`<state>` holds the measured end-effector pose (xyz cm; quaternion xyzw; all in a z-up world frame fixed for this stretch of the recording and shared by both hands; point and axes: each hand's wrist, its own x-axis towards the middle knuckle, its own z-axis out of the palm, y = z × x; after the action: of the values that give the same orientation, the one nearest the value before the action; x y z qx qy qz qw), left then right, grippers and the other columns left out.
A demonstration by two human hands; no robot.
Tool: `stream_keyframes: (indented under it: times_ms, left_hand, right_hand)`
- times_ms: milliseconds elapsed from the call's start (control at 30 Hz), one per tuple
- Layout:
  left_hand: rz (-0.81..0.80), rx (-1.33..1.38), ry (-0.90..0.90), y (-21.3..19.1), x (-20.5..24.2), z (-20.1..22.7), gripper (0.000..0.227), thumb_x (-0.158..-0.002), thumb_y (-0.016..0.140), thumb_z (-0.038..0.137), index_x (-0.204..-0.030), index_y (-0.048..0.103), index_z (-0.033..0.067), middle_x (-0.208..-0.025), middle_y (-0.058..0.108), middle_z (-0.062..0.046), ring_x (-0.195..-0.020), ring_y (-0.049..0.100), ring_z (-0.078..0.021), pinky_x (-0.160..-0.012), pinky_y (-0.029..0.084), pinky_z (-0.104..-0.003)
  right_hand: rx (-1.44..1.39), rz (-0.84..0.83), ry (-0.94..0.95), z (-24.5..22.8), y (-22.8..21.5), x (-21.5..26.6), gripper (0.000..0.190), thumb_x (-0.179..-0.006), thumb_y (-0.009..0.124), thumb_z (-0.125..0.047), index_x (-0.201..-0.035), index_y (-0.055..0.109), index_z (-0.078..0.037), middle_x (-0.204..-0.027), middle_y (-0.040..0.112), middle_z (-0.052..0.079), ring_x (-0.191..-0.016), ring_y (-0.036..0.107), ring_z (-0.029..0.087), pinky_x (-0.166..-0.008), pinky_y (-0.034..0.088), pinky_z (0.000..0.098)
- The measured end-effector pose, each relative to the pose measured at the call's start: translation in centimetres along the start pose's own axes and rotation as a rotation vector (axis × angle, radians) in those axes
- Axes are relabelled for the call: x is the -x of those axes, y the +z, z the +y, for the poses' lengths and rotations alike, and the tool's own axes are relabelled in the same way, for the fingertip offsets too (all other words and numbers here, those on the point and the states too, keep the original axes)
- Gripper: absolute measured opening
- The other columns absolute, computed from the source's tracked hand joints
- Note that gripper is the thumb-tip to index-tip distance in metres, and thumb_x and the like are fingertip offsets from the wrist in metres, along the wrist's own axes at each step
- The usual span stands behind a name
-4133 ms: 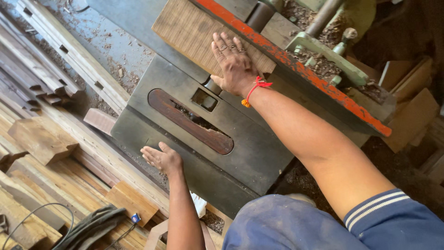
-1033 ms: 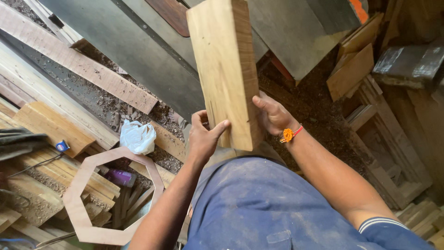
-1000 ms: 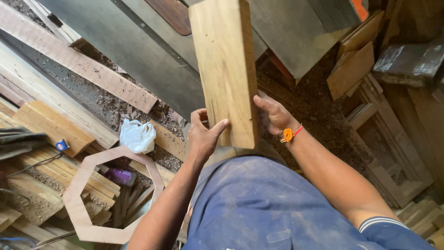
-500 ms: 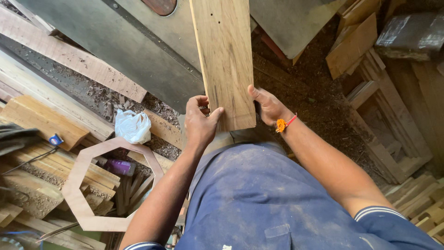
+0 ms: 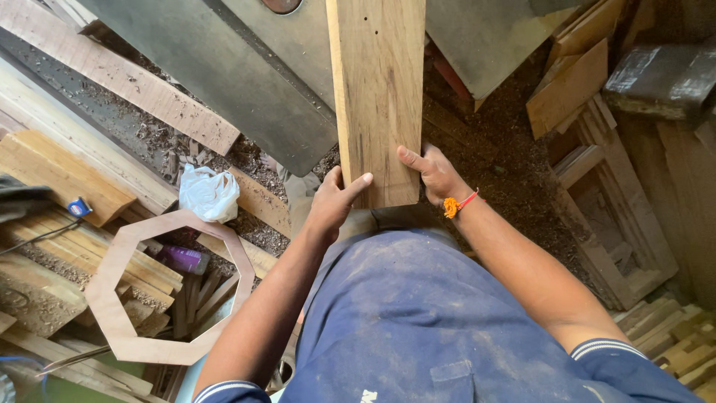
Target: The person processes several wooden blocks by pushing them through a jointer machine and a table saw, then turns them over and checks the surfaces.
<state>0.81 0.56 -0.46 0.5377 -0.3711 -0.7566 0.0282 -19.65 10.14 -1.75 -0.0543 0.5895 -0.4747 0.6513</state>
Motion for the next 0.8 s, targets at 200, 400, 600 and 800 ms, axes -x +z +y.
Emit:
stream_keyframes:
  times_ms: [200, 400, 600, 800]
  left_hand:
    - [0.082, -0.459, 0.083, 0.1, 2.3, 2.2, 0.086, -0.072, 0.089, 0.044, -0.134, 0.054, -0.0041, -0.127, 0.062, -0.02, -0.113, 0.065, -0.0272, -0.097, 0.052, -0.037]
    - [0.093, -0.717, 0.417, 2.0, 5.2, 4.6, 0.072, -0.073, 0.089, 0.04, -0.122, 0.061, -0.0038, -0.114, 0.061, -0.019, -0.107, 0.062, -0.035, -0.093, 0.052, -0.044]
    - [-0.146, -0.607, 0.333, 2.1, 6.9, 5.8, 0.07, -0.082, 0.074, 0.028, -0.145, 0.051, 0.0083, -0.123, 0.056, -0.015, -0.111, 0.064, -0.0303, -0.094, 0.057, -0.039]
    - [-0.38, -0.742, 0.584, 3.2, 7.3, 5.8, 0.077, -0.086, 0.073, 0.025, -0.155, 0.04, 0.0099, -0.15, 0.038, -0.022, -0.132, 0.049, -0.039, -0.112, 0.043, -0.046]
  right_hand:
    - [-0.369, -0.125, 0.129, 0.3, -2.0, 0.0, 0.08, -0.09, 0.076, -0.05, -0.145, 0.05, 0.001, -0.14, 0.059, 0.014, -0.128, 0.06, 0.026, -0.11, 0.05, 0.0441]
    - [-0.459, -0.187, -0.014, 1.3, -3.0, -0.7, 0.091, -0.087, 0.063, -0.07, -0.151, 0.049, -0.007, -0.148, 0.058, 0.012, -0.135, 0.056, 0.027, -0.115, 0.043, 0.047]
    - [-0.463, -0.106, 0.01, 4.3, -5.1, -1.4, 0.082, -0.094, 0.059, -0.065, -0.149, 0.051, -0.005, -0.144, 0.06, 0.014, -0.13, 0.058, 0.028, -0.109, 0.049, 0.045]
    - [-0.544, -0.138, -0.047, 5.3, -6.2, -0.8, 0.079, -0.095, 0.059, -0.063, -0.149, 0.049, -0.005, -0.144, 0.059, 0.014, -0.13, 0.058, 0.028, -0.109, 0.049, 0.0448]
